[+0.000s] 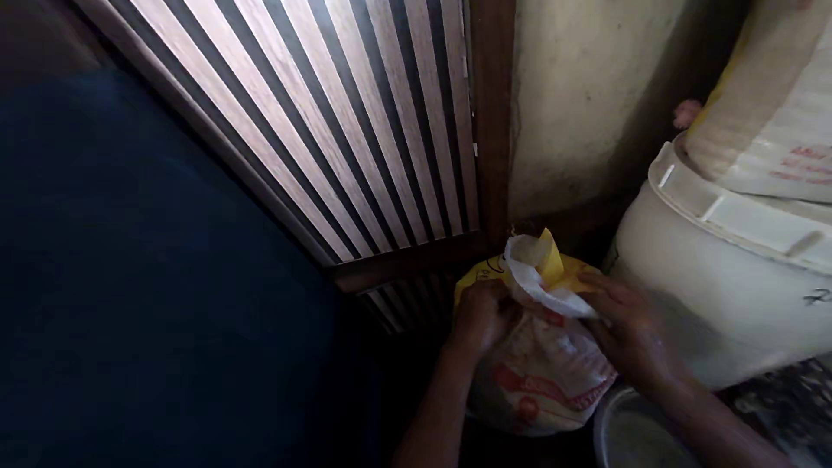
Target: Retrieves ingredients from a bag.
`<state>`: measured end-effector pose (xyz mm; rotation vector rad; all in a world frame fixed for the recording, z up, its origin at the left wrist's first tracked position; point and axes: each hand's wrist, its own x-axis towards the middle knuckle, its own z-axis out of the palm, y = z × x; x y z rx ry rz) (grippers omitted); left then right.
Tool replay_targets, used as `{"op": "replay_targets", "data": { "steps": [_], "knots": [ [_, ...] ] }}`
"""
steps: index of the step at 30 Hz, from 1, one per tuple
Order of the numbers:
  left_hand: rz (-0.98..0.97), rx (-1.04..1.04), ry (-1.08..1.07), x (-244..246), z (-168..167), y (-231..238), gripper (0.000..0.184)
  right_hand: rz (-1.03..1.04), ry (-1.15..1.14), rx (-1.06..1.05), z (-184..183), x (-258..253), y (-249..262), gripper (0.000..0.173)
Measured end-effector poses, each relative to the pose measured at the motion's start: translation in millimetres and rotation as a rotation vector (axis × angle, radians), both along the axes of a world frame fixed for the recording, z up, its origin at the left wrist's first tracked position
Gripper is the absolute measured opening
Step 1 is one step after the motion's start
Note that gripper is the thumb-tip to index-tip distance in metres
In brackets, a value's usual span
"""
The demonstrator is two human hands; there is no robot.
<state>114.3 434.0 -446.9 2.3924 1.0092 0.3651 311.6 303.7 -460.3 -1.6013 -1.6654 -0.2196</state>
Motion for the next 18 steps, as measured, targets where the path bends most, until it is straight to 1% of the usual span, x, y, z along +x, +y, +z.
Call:
{"op": "replay_targets", "data": {
  "steps": [2, 6, 8, 11, 13, 15, 17, 18],
  "knots": [
    [-0.068, 0.000, -0.013, -8, 8, 2, 0.026, 0.011, 0.077, -0.025, 9, 8, 9, 0.016],
    [-0.177, 0.008, -0.114, -36, 27, 3, 0.019, 0.014, 0.211, -0.091, 17, 19, 22, 0.016],
    [-0.262, -0.064, -0.111, -45, 35, 0, 0.018, 0.031, 0.235, -0.086, 18, 21, 24, 0.016],
    [-0.436, -0.214, -0.056, -30, 36, -16, 0.015, 0.037, 0.230, -0.079, 20, 21, 27, 0.016],
    [-0.541, -0.225, 0.045, -9, 34, -33, 0.014, 0.038, 0.222, -0.105, 24, 20, 28, 0.015],
    [-0.549, -0.215, 0.159, 6, 33, -44, 0.017, 0.038, 0.193, -0.115, 28, 17, 29, 0.014],
    [-0.449, -0.247, 0.265, 5, 37, -44, 0.027, 0.037, 0.160, -0.118, 29, 16, 27, 0.015],
    [-0.358, -0.247, 0.300, 1, 40, -40, 0.033, 0.037, 0.152, -0.116, 29, 16, 26, 0.015]
  ]
}}
